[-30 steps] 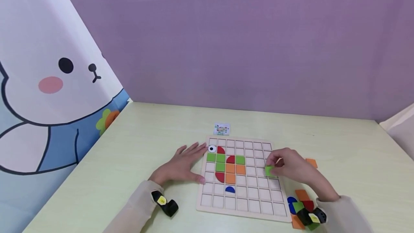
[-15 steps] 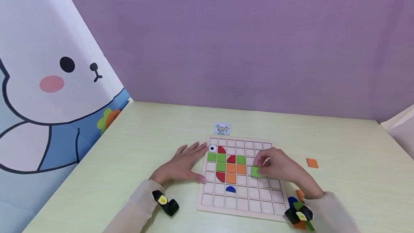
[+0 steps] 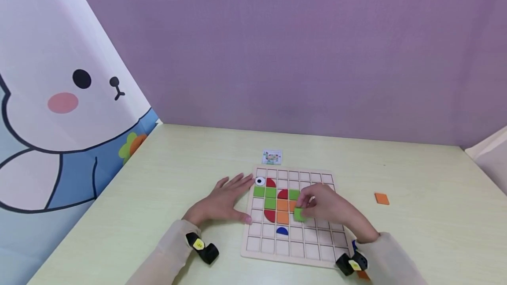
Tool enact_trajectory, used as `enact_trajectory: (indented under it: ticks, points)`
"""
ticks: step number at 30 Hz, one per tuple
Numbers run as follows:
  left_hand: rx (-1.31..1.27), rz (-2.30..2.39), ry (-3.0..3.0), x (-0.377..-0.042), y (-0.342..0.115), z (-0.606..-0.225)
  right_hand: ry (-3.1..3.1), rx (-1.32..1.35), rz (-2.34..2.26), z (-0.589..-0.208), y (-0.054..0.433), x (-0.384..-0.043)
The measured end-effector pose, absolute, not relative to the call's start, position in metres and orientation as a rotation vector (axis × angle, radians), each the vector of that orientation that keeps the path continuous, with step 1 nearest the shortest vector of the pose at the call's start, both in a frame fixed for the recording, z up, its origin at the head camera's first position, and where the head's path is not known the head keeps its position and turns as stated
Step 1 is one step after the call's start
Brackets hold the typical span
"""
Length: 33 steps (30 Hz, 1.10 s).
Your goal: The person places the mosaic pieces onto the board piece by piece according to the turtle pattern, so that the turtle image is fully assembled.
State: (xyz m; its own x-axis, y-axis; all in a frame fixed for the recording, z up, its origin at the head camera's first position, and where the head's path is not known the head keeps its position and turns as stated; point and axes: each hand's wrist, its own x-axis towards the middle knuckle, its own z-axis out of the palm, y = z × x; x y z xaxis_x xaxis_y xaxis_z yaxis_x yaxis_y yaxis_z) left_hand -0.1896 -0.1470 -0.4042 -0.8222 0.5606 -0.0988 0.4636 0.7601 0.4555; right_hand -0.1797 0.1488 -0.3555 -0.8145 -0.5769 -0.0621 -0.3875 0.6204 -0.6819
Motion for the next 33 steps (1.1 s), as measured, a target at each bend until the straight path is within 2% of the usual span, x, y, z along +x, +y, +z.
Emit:
enact_trajectory:
  ticks: [9, 33]
  points:
    - [0.818, 0.608, 2.733, -0.191, -0.147, -0.404, 2.531, -0.705, -1.004, -0.354, 0.138, -0.174]
    - [0.773, 0.625, 2.722, -0.189, -0.146, -0.403, 2.606, -0.705, -0.926, -0.355, 0.134, -0.169]
